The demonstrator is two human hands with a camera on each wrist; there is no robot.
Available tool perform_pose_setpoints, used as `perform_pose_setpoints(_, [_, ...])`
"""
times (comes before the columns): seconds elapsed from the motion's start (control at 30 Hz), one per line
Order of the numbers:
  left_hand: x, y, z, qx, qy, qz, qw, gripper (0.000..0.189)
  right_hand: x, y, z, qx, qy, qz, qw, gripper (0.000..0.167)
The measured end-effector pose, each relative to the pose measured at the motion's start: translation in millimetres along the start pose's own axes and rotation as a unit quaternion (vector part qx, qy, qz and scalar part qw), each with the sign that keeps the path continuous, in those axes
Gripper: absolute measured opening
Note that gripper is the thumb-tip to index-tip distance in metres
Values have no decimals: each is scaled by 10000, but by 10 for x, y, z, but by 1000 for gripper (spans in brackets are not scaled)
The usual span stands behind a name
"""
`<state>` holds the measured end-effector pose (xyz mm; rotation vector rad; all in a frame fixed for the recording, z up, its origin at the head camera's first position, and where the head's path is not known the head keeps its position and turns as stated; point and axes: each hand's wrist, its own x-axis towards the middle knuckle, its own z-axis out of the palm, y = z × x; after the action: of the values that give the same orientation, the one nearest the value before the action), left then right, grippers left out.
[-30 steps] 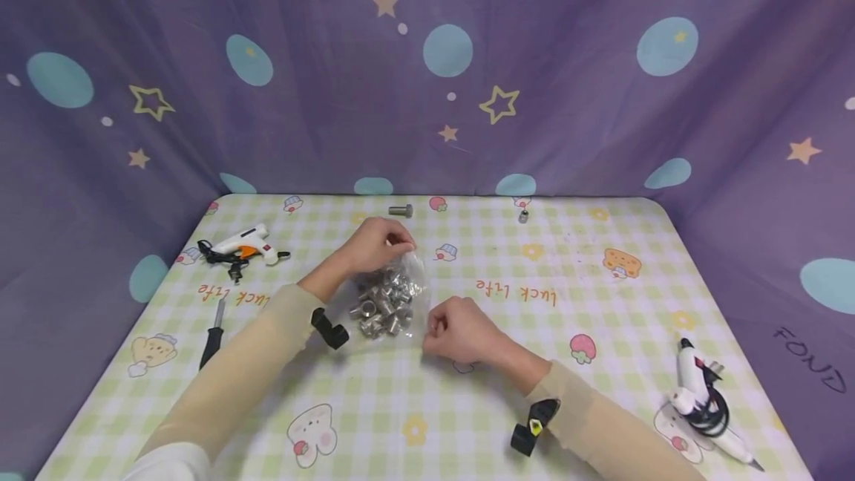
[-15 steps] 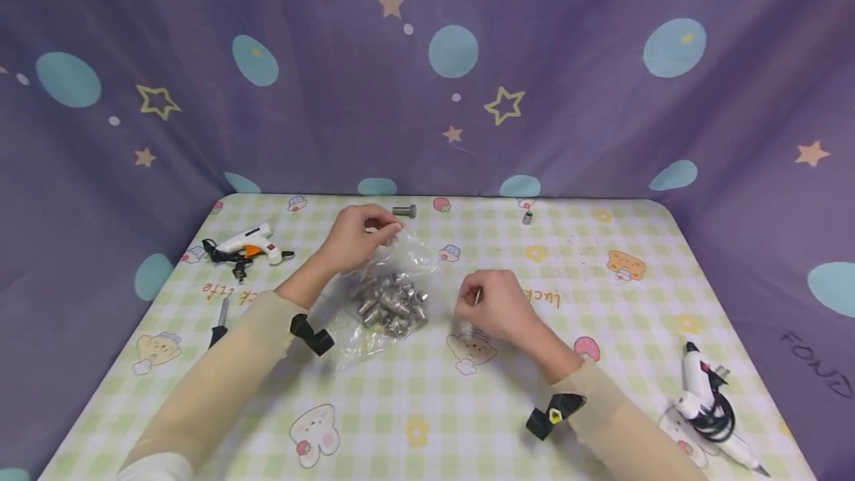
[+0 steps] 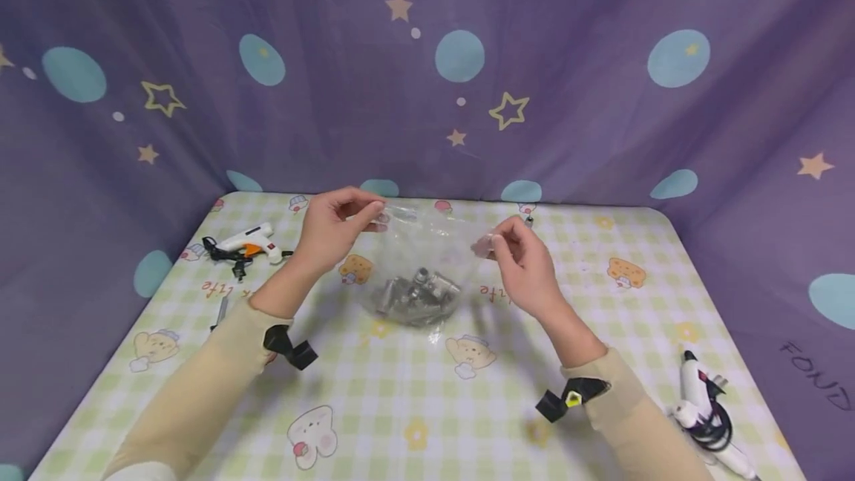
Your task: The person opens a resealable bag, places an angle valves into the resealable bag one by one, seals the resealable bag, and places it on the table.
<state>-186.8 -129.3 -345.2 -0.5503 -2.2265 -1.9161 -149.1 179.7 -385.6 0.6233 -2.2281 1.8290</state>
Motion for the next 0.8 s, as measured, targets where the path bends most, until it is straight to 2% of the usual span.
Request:
perform_pose_setpoints(0.13, [-71,84,-21,-420,125,224,9988,15,109,-133,-43,297,141,-452,9984,18])
perform_pose_setpoints(0.27, [-174,140,-39,-604,260,436,9969,15,195,-266,-91,289,96,-735,9968,15])
perform_pose_setpoints(0.43, [-280,142,-43,-697,350,487,9958,15,224,-355,-122,303,63,-927,9952,12])
perform_pose_setpoints(0.6, [-309,104,-31,-707,355,453,9958,14,174,-347,-118,114,94,-802,9967,12])
perform_pose_setpoints(0.8, [-327,46,-29,-565,318,516,9966,9,121,-333,-151,-235,71,-281,9993,14])
